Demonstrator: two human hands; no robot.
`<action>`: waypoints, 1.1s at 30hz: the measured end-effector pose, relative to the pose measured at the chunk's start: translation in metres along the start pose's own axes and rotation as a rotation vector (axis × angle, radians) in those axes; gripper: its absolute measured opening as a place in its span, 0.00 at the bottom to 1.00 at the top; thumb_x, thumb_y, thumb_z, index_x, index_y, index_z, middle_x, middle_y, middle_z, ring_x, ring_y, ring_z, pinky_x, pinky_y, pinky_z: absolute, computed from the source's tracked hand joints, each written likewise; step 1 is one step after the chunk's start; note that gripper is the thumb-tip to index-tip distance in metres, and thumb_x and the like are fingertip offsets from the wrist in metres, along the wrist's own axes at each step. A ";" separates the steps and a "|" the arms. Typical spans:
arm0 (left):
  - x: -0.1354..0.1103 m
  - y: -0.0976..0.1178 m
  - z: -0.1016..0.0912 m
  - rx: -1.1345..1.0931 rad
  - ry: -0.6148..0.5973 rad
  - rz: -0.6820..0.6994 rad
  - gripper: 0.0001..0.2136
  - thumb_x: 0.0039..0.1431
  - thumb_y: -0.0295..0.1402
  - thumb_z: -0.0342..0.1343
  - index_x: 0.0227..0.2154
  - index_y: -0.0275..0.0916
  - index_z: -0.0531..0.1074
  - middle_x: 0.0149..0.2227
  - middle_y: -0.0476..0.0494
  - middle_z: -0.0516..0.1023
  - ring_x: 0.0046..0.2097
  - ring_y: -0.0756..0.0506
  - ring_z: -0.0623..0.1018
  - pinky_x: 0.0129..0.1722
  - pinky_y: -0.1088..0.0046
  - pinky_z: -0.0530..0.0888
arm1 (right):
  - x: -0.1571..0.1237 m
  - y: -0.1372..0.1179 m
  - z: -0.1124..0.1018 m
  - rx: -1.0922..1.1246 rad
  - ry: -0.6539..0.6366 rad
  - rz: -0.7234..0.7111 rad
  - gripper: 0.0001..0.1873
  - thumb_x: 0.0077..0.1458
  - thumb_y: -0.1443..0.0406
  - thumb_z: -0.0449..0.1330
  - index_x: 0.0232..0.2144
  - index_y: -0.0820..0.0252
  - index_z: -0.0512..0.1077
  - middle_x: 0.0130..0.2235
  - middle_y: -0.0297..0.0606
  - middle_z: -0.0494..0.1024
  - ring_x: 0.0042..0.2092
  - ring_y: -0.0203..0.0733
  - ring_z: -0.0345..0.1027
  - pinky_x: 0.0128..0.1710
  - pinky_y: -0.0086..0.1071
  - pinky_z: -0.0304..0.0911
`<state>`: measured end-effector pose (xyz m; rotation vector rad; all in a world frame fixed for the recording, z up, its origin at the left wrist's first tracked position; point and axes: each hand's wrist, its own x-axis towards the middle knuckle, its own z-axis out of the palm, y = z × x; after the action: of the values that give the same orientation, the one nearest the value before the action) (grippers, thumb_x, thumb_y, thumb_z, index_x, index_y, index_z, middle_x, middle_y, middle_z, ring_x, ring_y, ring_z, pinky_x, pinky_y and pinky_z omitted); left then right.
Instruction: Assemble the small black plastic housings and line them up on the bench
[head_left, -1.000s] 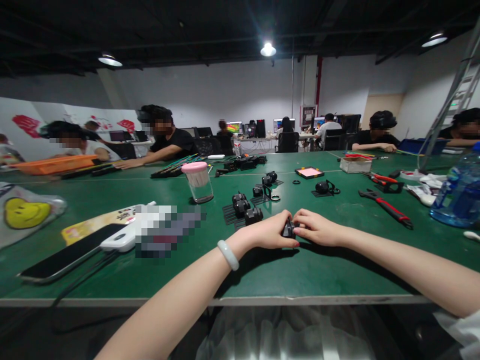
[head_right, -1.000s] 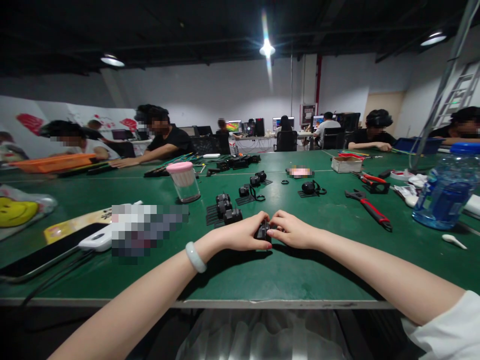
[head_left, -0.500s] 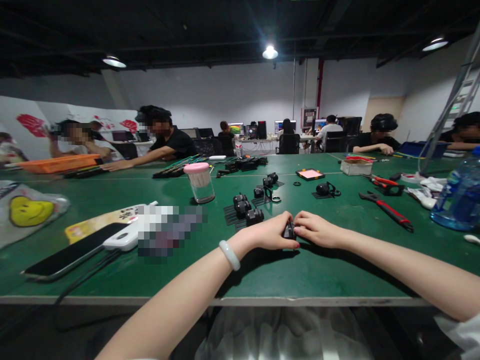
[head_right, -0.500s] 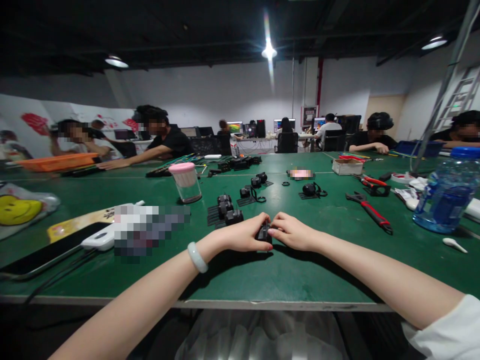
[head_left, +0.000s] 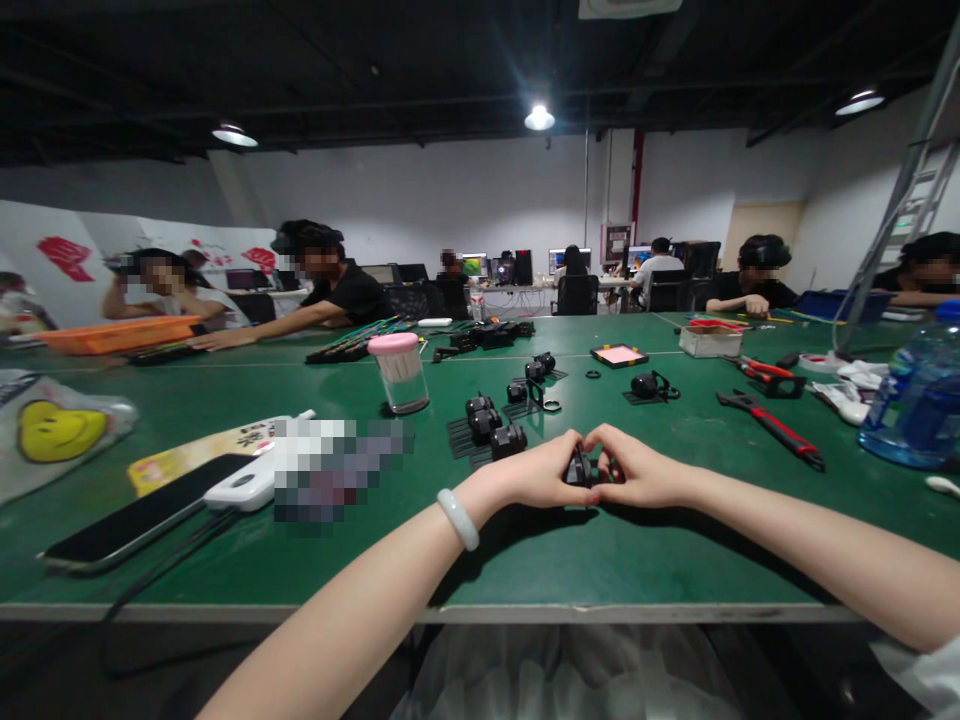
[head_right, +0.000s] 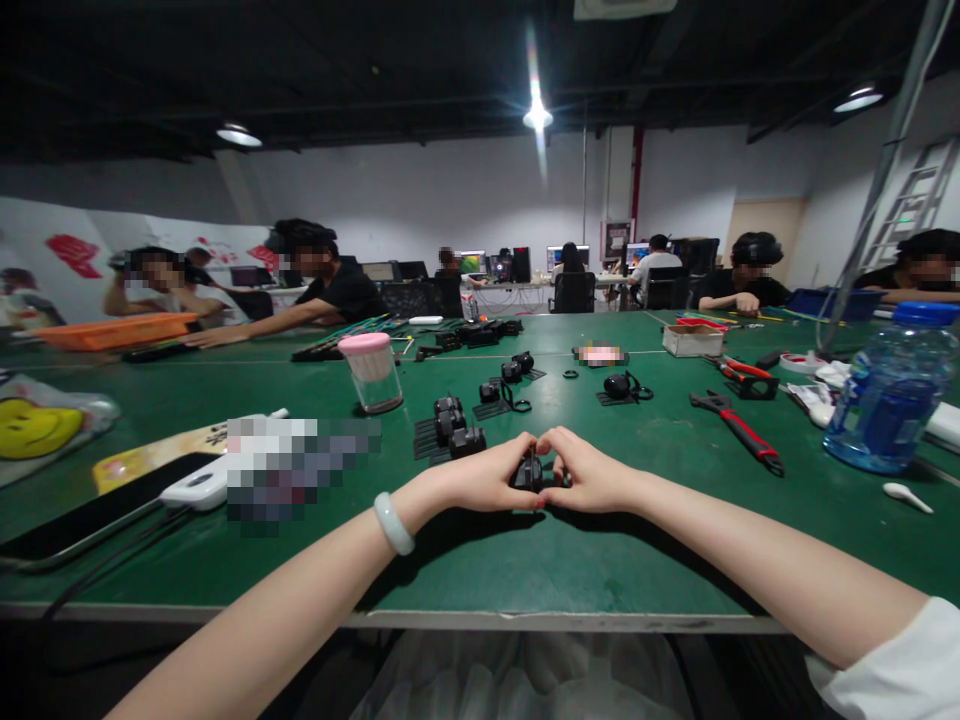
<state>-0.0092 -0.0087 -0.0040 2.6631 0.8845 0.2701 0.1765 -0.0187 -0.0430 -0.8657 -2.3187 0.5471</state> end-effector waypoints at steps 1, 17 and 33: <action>0.000 0.000 0.000 -0.005 0.002 0.001 0.23 0.43 0.45 0.52 0.38 0.36 0.56 0.35 0.45 0.66 0.34 0.47 0.68 0.31 0.74 0.63 | 0.000 0.000 0.001 0.005 0.001 0.001 0.22 0.41 0.66 0.58 0.39 0.60 0.55 0.33 0.33 0.59 0.27 0.30 0.56 0.24 0.24 0.56; 0.002 -0.001 0.001 -0.010 -0.009 -0.016 0.24 0.42 0.45 0.53 0.39 0.37 0.56 0.36 0.45 0.65 0.35 0.47 0.68 0.31 0.74 0.63 | 0.003 0.004 -0.003 -0.064 -0.050 0.007 0.17 0.47 0.60 0.55 0.40 0.59 0.60 0.39 0.38 0.58 0.29 0.30 0.58 0.27 0.26 0.60; 0.000 0.004 -0.002 0.003 -0.030 -0.052 0.23 0.42 0.44 0.53 0.39 0.37 0.56 0.34 0.47 0.65 0.32 0.48 0.67 0.29 0.75 0.62 | 0.006 0.008 -0.001 -0.142 -0.024 -0.035 0.15 0.52 0.58 0.48 0.35 0.62 0.66 0.37 0.39 0.61 0.34 0.34 0.58 0.35 0.30 0.58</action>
<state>-0.0081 -0.0113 -0.0006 2.6352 0.9435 0.2158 0.1772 -0.0084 -0.0446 -0.8858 -2.4128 0.3834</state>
